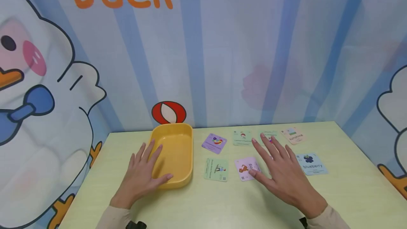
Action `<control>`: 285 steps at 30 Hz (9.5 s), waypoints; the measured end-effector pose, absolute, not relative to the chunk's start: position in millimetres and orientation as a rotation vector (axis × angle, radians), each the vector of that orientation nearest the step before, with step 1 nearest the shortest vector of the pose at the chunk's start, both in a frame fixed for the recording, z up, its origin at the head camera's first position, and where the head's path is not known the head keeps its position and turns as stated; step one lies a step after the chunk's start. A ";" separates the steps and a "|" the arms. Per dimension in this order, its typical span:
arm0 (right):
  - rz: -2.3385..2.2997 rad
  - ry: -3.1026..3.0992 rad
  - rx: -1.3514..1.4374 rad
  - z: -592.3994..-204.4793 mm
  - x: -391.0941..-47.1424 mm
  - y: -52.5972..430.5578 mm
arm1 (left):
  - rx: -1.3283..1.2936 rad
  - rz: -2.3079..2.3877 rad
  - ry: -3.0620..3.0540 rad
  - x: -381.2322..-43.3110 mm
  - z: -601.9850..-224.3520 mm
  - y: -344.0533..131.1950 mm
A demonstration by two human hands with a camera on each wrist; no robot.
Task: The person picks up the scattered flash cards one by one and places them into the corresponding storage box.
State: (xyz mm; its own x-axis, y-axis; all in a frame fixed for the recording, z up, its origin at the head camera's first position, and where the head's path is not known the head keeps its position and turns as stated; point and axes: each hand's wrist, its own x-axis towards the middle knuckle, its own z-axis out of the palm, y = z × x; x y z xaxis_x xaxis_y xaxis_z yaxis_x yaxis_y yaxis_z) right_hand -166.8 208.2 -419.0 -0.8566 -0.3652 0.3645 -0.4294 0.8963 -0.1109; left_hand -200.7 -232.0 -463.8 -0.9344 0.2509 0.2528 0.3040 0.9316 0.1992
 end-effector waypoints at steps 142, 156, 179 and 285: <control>0.312 -2.845 0.533 -435.5 -170.0 224.7 | -0.122 -0.652 -3.174 -199.1 -461.0 -251.7; 0.313 -2.847 0.524 -435.0 -170.6 228.5 | -0.131 -0.662 -3.164 -197.6 -460.3 -252.1; 0.292 -2.875 0.515 -438.6 -175.2 240.9 | -0.149 -0.700 -3.175 -196.1 -456.0 -251.6; 0.542 -3.170 0.497 -454.1 -224.6 397.7 | -0.157 -0.824 -3.175 -194.0 -456.8 -252.0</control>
State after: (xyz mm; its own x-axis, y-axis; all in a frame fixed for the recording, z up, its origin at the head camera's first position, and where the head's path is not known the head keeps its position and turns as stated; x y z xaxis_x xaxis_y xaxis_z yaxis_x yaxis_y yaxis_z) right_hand -224.6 397.7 -454.1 -0.9472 -0.3152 -0.0585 -0.2779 0.8983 -0.3404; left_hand -194.0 -252.0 -456.8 -0.9853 0.1277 -0.1132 0.0566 0.8703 0.4893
